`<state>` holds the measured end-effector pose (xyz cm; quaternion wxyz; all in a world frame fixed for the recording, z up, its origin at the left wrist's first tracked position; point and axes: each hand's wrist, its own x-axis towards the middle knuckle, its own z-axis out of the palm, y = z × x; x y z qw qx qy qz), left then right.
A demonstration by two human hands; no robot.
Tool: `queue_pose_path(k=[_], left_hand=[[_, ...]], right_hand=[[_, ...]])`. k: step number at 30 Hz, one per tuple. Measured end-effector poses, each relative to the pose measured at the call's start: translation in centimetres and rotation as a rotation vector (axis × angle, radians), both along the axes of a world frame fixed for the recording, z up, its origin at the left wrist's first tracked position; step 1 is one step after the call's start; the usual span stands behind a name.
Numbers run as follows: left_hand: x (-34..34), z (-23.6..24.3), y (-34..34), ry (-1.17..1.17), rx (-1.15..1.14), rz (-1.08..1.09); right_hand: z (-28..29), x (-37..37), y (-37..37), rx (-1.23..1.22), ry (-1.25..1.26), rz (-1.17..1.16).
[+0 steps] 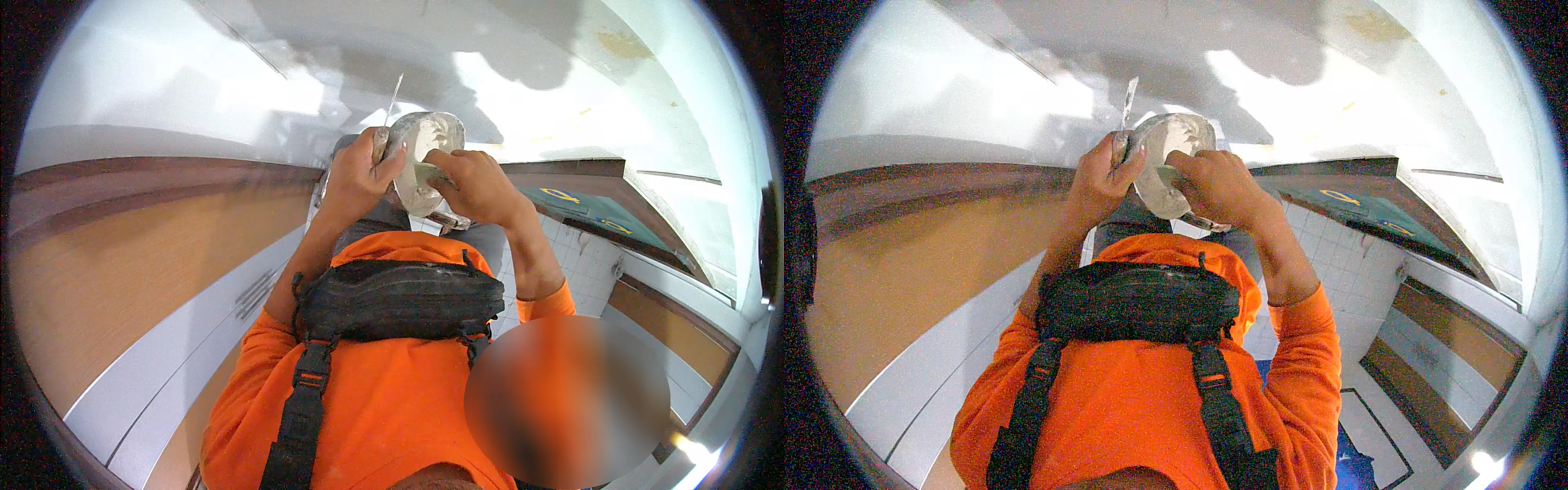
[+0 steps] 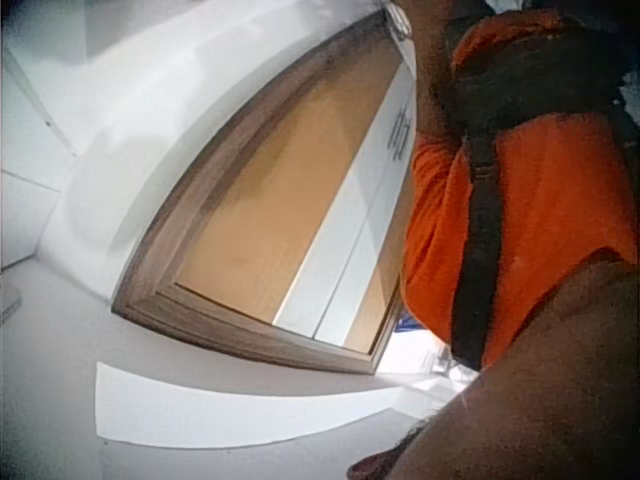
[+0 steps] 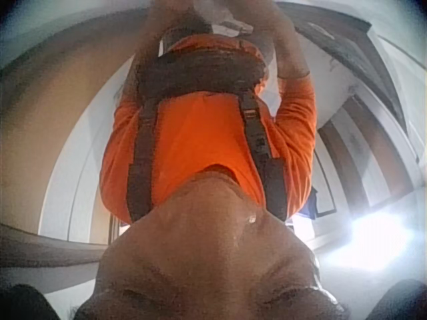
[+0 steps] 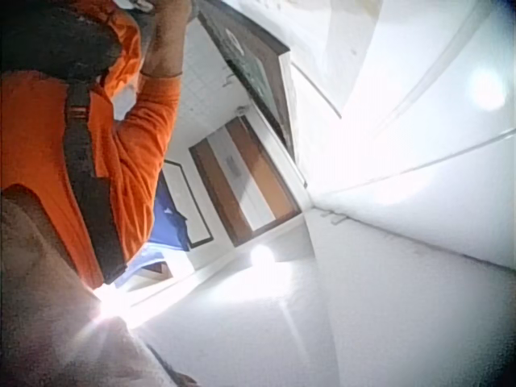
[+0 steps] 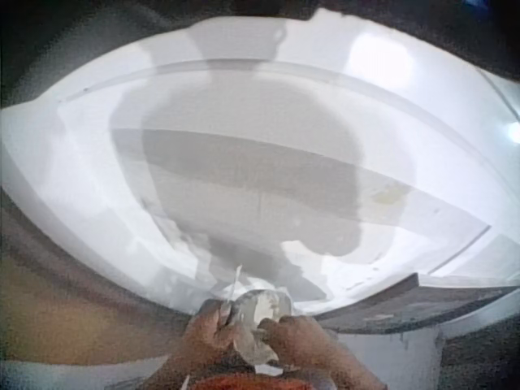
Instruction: The person applies plaster to a wall joint using a plastic spreader, periodically scooping more plaster from a bowl with a small trowel.
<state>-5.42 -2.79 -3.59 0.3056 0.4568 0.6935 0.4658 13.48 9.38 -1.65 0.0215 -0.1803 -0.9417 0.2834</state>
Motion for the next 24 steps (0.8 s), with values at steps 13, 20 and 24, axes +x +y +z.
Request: queue_pose_path(k=[13, 20, 24], left_hand=[[0.6, -1.3, -0.3, 0.033, 0.005, 0.067], [1.0, -0.3, -0.1, -0.095, -0.055, 0.054], [1.1, -0.7, -0.1, -0.171, -0.067, 0.139]], right_hand=[[-0.8, 0.0, 1.7, -0.55, 0.121, -0.064], [-1.7, 1.3, 3.0, -0.994, 0.284, -0.242], [-2.8, 3.7, 4.5, -1.226, 0.302, -0.429]])
